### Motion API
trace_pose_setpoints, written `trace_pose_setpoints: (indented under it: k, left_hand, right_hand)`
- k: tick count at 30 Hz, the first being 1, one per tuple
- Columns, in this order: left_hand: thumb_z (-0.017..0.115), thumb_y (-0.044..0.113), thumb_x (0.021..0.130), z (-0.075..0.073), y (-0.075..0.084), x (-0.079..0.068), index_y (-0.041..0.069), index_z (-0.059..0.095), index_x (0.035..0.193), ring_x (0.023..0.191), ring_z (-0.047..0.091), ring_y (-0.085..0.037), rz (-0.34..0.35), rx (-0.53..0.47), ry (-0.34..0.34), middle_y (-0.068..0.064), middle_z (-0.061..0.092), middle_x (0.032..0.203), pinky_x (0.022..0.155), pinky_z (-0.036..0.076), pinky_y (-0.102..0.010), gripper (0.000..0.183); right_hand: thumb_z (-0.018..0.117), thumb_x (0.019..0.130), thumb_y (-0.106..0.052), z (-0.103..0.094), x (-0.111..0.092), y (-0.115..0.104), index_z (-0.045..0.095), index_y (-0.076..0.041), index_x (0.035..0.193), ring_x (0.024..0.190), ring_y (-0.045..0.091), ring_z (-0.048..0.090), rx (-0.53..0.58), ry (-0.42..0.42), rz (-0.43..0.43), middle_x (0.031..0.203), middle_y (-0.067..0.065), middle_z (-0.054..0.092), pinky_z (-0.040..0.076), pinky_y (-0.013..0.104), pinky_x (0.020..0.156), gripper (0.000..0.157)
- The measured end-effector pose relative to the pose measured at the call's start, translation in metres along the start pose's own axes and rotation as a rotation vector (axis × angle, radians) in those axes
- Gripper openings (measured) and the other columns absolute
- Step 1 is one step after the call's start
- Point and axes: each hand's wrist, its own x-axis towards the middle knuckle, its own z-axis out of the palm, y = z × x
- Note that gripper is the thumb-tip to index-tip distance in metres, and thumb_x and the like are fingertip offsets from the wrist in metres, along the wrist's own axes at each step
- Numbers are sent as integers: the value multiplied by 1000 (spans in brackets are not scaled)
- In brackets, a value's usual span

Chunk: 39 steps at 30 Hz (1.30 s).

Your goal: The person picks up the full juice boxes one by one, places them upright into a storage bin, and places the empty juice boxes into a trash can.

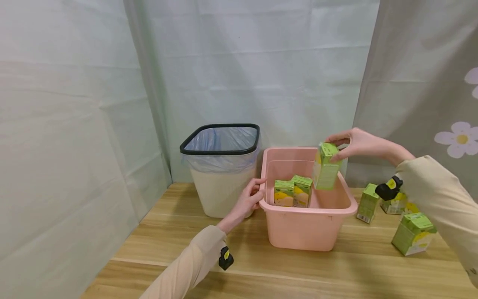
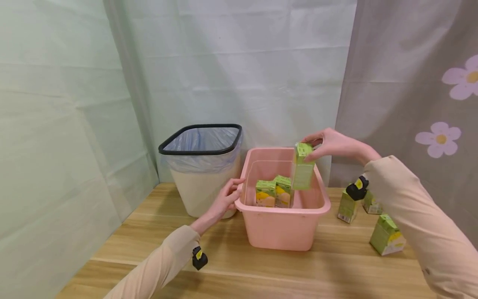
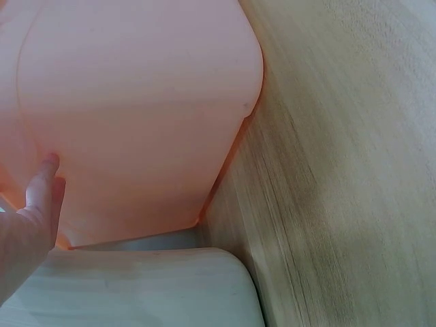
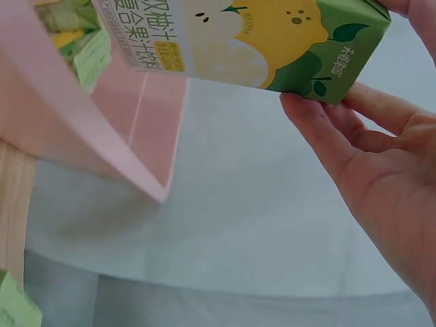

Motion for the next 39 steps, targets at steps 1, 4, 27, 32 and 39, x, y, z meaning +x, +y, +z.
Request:
trace_pose_setpoints:
  k: [1,4,27,32,39]
  left_hand:
    - [45,-2,91,0,0,0,-7,38,126,67,45,-11,-1,0,-1,-14,48,96,49,37,-18,36]
    - [45,-3,91,0,1,0,-8,38,126,69,46,-11,-1,2,0,-14,49,97,49,38,-18,36]
    - [44,-5,90,1,-1,1,-11,37,124,65,46,-9,30,-18,3,-7,49,91,48,38,-19,35]
    - [45,-4,90,-4,-15,8,-9,37,125,61,44,-9,27,-22,3,-7,49,91,46,36,-18,36]
    - [49,3,91,-4,-25,10,-3,41,126,64,46,-10,24,-12,26,-9,50,93,46,37,-18,37]
  right_hand:
    - [74,75,-25,3,3,-1,50,-4,127,108,26,48,5,-11,-3,120,11,53,40,47,84,61]
    - [75,75,-26,11,13,-1,51,-4,126,107,26,48,25,-53,-15,118,10,54,39,47,85,61]
    - [76,71,-25,66,54,18,55,3,120,101,27,51,27,-184,-4,118,14,54,41,42,83,60]
    - [77,70,-25,72,58,17,61,1,110,99,26,51,-37,-193,-24,111,10,58,41,41,83,51]
    - [75,68,-12,82,65,22,63,-2,85,68,13,45,-10,-291,-30,76,0,53,39,28,64,23]
